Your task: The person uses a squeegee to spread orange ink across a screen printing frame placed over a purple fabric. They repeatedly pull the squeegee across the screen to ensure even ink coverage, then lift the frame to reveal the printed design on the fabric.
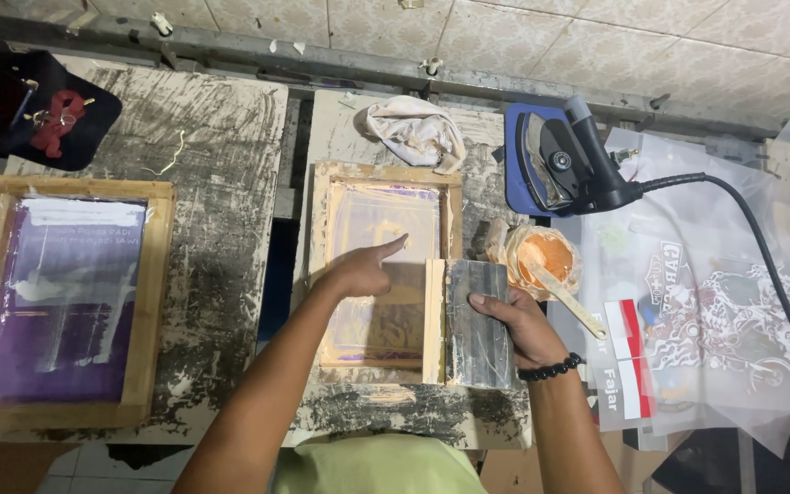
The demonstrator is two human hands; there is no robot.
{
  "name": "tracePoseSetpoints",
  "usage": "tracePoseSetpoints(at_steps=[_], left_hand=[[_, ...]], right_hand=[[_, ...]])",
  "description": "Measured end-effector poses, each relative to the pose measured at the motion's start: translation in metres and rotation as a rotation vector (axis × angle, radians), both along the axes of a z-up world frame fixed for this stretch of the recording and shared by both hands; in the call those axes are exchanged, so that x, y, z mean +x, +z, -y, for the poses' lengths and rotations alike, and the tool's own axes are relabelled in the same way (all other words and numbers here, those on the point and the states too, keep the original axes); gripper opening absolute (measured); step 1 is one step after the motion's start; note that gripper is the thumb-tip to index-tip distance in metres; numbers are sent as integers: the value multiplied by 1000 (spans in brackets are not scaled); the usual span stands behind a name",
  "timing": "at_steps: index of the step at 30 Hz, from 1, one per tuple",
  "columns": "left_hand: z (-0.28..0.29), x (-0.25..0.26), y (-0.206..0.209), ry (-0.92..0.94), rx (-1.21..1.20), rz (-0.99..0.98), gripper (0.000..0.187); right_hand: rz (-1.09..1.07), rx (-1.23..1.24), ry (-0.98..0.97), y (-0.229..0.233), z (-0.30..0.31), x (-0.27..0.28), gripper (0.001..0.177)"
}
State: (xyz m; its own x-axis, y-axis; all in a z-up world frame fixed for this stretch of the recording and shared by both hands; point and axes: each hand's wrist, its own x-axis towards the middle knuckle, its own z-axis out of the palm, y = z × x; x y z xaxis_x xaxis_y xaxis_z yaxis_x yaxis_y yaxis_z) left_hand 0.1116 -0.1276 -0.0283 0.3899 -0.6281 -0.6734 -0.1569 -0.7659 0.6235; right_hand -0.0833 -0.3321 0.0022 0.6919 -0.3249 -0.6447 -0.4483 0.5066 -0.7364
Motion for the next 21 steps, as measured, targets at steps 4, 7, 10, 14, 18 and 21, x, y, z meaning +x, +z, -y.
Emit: tracePoseSetpoints(at_steps=[4,7,10,14,18,21], left_hand=[[4,-26,-19,-107,110,211,111],[17,-44,-51,-158,237,354,110],[36,-61,-90,-25,329,457,74],[32,-51,-154,-151,312,691,32],[-15,-35,19,-156,-52,277,44],[-51,-43,66,18,-337,361,67]], right_hand=[[10,-4,-24,15,-4,-1,19],[9,-17,-5,26,-10,2,19],[14,-39,-3,10,-6,1,20],[62,-29,-21,-8,-4,9,21],[122,62,-45,-123,40,-10,28],[67,197,-113,-10,-13,12,38]])
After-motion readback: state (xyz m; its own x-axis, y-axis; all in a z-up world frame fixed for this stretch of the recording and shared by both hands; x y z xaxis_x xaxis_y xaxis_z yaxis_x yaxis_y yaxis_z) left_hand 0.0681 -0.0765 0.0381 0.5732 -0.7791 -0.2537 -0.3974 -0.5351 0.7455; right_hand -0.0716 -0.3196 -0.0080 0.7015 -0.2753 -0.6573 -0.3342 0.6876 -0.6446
